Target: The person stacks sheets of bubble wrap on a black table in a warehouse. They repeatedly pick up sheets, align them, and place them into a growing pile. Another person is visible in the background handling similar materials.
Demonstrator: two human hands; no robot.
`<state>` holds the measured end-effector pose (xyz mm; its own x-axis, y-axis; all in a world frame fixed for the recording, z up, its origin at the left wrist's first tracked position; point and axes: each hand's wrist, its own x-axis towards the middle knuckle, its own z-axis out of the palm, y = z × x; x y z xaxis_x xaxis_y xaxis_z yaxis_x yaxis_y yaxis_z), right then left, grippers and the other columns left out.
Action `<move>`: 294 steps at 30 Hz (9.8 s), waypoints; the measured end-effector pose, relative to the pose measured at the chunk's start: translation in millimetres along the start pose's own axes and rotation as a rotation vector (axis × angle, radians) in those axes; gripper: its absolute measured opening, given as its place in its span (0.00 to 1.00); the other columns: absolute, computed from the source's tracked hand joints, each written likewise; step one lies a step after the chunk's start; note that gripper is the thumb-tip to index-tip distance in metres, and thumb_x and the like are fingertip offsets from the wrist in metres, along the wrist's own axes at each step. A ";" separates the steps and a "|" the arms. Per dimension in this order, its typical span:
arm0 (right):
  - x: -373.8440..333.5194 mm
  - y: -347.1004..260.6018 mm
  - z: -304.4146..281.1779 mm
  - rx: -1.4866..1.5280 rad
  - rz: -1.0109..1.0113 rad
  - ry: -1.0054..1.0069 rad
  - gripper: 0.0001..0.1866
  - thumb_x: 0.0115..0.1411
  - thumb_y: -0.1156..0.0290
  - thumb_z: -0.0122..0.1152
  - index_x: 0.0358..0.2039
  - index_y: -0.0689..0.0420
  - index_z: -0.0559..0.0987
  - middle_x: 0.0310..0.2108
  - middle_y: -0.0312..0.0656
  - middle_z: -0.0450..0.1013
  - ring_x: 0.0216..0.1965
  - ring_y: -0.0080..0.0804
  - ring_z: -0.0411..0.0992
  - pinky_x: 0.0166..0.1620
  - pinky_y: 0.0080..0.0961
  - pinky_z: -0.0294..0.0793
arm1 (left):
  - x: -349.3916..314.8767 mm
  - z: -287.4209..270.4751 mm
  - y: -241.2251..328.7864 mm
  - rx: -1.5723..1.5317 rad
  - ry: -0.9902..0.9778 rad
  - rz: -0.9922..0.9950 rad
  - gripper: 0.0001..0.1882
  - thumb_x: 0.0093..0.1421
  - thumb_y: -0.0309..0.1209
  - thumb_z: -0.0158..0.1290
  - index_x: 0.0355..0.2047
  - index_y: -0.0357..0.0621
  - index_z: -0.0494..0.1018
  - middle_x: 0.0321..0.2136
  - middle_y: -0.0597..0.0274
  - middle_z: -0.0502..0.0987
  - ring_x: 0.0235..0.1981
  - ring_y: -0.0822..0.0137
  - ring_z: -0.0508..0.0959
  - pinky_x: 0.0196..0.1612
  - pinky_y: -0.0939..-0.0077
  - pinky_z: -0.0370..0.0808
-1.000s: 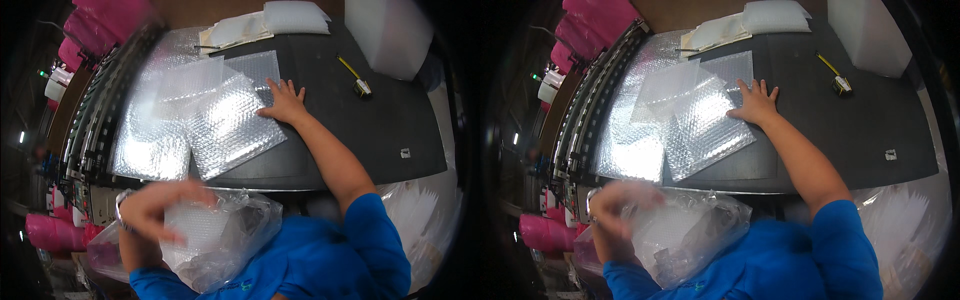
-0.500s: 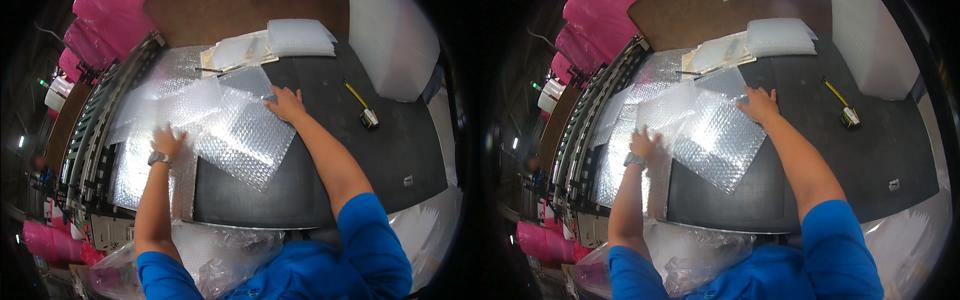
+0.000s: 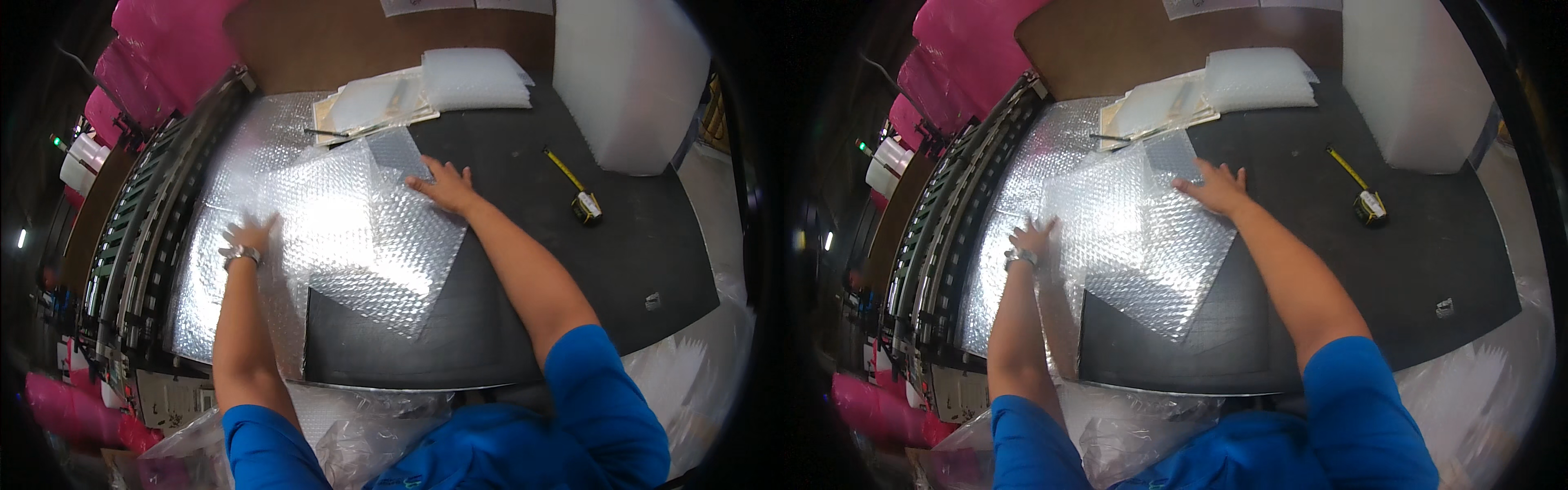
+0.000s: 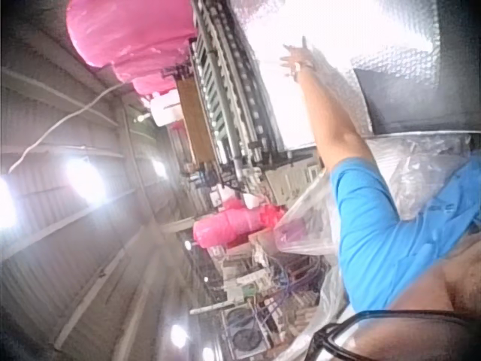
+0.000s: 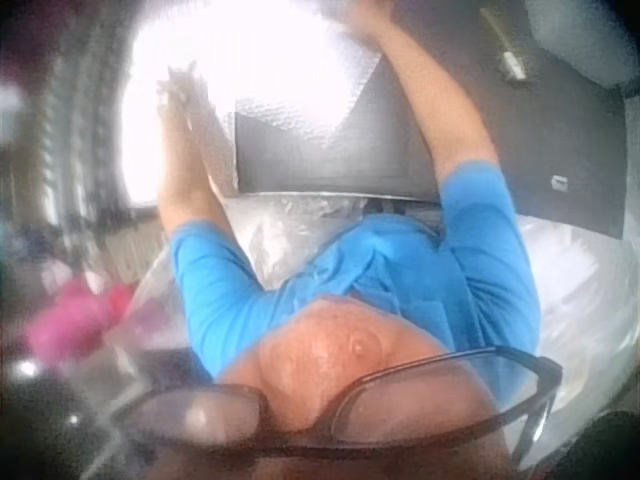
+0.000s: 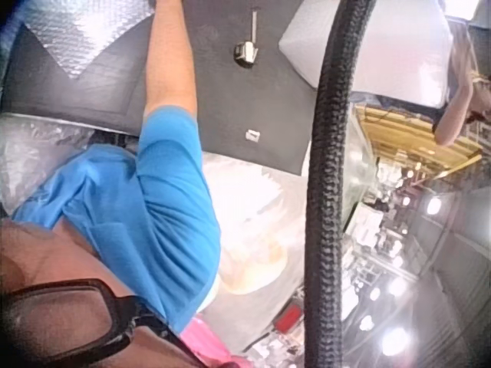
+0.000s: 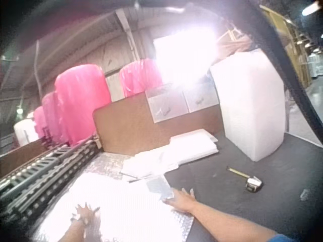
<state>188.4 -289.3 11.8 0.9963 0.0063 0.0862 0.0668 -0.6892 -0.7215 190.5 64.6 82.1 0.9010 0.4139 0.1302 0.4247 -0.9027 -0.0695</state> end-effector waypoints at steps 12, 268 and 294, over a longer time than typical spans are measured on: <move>-100.7 9.5 -50.1 0.679 0.035 -0.055 0.49 0.37 0.70 0.71 0.57 0.63 0.51 0.51 0.53 0.62 0.53 0.39 0.61 0.56 0.28 0.58 | -136.2 25.9 65.7 -0.332 -0.133 0.490 0.47 0.46 0.66 0.45 0.57 0.43 0.57 0.50 0.42 0.65 0.54 0.45 0.62 0.57 0.53 0.52; -29.6 0.0 3.7 0.381 -0.113 0.011 0.32 0.46 0.77 0.55 0.54 0.49 0.61 0.35 0.42 0.67 0.42 0.35 0.67 0.57 0.39 0.54 | -76.1 53.2 36.8 -0.418 0.482 0.132 0.28 0.53 0.47 0.49 0.53 0.49 0.63 0.56 0.46 0.57 0.59 0.49 0.54 0.58 0.47 0.47; -37.1 -18.8 11.8 1.216 0.192 -0.017 0.35 0.51 0.79 0.56 0.56 0.63 0.49 0.47 0.54 0.62 0.47 0.42 0.66 0.45 0.37 0.72 | -100.5 44.2 55.5 -1.542 0.107 0.316 0.08 0.58 0.30 0.49 0.36 0.39 0.71 0.23 0.70 0.69 0.20 0.82 0.63 0.23 0.88 0.62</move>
<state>150.8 -268.0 14.0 0.9955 -0.0050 -0.0942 -0.0822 0.4434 -0.8926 127.4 -21.9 21.5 0.8935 0.2437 0.3772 -0.3273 -0.2217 0.9185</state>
